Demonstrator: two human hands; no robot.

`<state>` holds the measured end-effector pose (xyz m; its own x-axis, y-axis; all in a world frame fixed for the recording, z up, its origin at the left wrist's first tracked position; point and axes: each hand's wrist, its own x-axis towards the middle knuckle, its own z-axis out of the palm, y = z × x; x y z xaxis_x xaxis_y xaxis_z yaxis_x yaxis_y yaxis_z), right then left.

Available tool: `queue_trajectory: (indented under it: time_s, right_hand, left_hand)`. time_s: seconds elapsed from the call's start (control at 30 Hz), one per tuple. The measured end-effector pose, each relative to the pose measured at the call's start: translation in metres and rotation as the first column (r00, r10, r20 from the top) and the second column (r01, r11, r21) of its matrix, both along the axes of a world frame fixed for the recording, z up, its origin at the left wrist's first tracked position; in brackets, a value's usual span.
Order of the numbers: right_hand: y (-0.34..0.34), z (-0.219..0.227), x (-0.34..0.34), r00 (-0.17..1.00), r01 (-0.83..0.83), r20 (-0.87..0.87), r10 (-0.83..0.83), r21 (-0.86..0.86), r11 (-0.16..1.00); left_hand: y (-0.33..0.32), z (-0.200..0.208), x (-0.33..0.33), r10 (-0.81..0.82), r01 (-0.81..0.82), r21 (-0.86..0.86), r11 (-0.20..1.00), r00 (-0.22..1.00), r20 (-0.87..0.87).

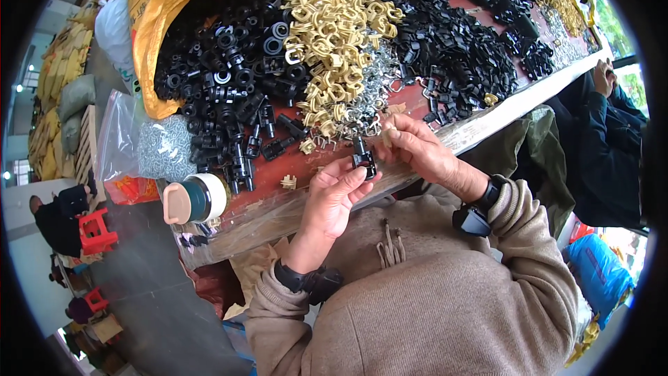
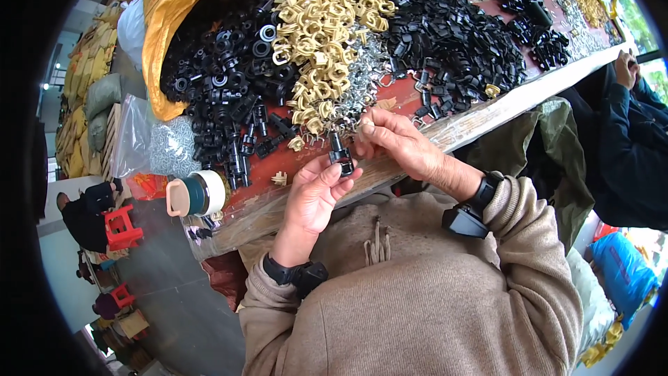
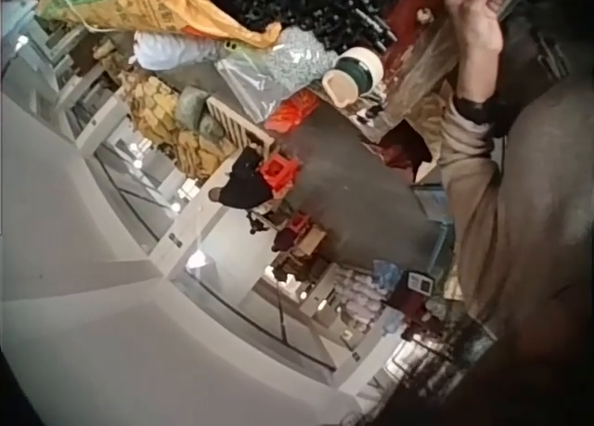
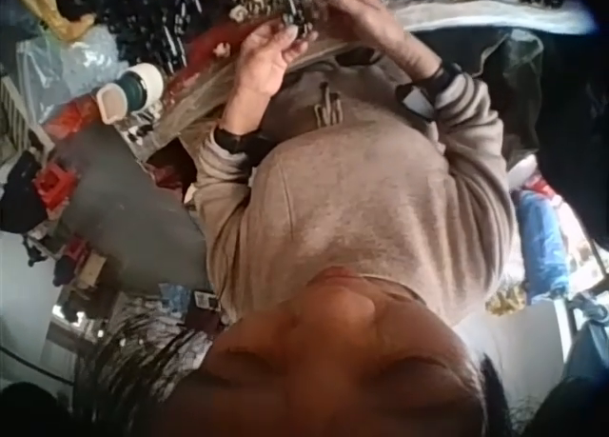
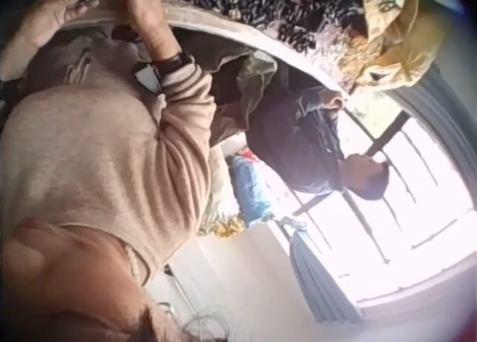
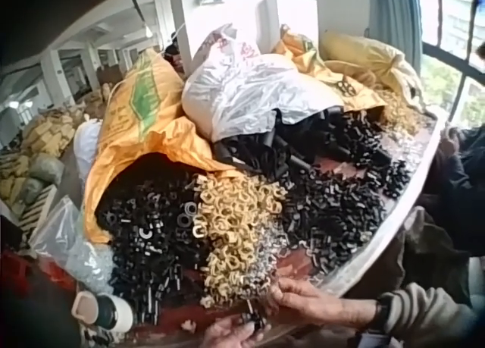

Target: Assembling small black plastic housings with metallic components.

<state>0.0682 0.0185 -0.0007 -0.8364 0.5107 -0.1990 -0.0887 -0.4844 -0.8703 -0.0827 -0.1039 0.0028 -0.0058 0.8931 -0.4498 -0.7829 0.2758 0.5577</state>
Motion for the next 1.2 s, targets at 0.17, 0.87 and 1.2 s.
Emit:
queue_trajectory:
  time_s: [0.17,0.87,1.2]
  right_hand:
    - [0.002,0.016,0.01,0.999,0.035,-0.021,-0.03,0.365,0.93]
    - [-0.025,0.023,0.0,0.995,0.015,0.087,-0.046,0.328,0.944]
    - [-0.015,0.016,-0.001,0.992,-0.035,0.117,-0.037,0.557,0.83]
  left_hand:
    - [0.005,-0.001,0.007,-0.026,0.025,0.014,1.0,0.999,0.023]
    - [-0.004,-0.003,0.01,-0.014,0.01,0.042,0.999,0.994,0.108]
    - [0.001,-0.003,0.009,-0.035,0.037,-0.016,0.999,0.992,0.123]
